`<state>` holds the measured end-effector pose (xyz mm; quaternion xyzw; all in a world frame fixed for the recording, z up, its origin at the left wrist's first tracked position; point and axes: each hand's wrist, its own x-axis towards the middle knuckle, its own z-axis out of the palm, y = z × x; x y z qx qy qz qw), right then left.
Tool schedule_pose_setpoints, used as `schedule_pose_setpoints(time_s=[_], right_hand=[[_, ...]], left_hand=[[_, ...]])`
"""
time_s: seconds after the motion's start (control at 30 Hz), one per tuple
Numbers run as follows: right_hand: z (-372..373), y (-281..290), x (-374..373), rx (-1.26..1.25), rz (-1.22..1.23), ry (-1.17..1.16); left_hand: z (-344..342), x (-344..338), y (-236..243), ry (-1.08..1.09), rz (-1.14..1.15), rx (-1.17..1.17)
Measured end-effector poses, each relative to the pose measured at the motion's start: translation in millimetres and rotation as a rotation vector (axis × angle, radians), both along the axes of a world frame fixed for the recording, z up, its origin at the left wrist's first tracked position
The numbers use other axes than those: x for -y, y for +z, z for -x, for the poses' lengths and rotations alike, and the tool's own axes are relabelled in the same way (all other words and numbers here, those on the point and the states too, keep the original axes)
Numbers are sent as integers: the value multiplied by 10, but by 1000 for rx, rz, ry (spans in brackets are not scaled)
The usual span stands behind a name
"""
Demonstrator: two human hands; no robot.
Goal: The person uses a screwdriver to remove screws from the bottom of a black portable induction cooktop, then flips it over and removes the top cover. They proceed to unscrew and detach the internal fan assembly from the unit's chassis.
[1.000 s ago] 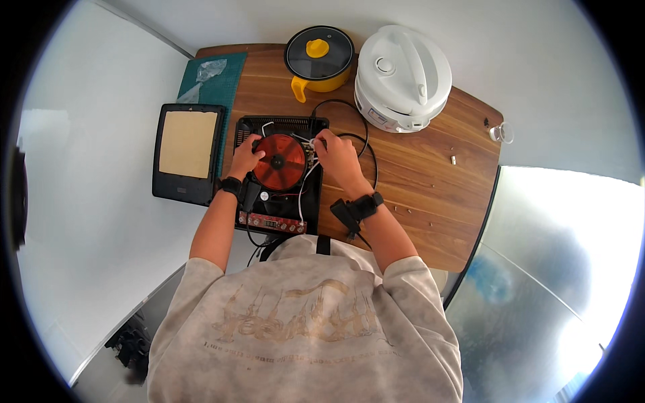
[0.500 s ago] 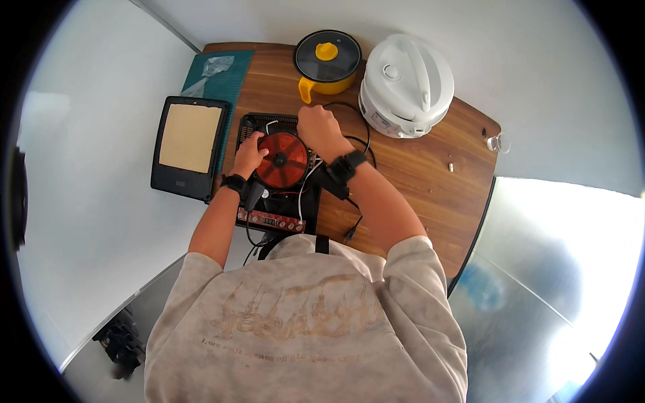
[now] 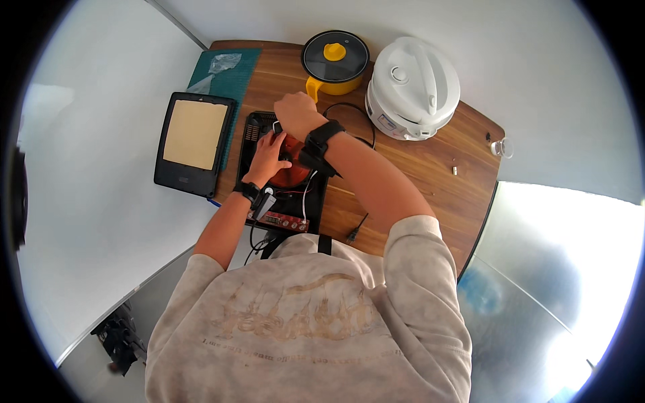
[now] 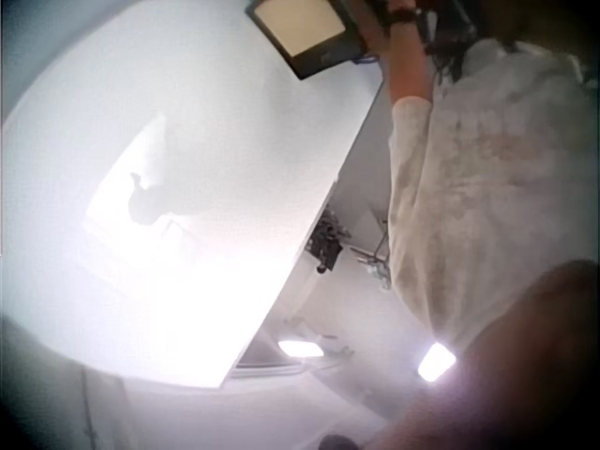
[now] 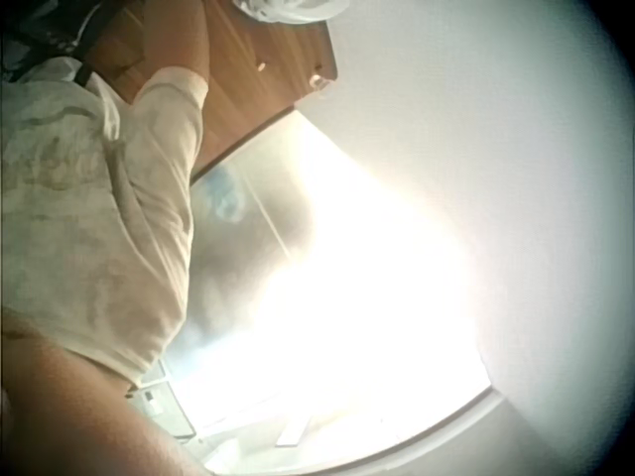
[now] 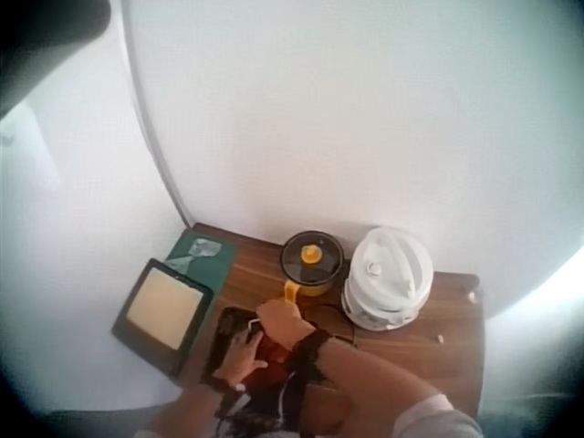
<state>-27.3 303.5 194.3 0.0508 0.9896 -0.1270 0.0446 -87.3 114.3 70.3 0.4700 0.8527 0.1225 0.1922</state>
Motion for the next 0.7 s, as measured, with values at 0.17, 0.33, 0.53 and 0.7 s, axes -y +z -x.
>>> schedule_pose_setpoints(time_s=[0.17,0.33,0.53,0.7], right_hand=[[80,27,58,-51,-108,171],[-109,-56,105,-149,-155,239],[-532,-36,201,-166,-188,222],[-693,-227,22,-159,22,-81]], left_hand=[[-16,12,-29,20,-6,-10],[-16,15,-86,20,-54,-67],[-33,-11,-64,51,-12,-50],[-43,-34,-54,60,-8,-46]])
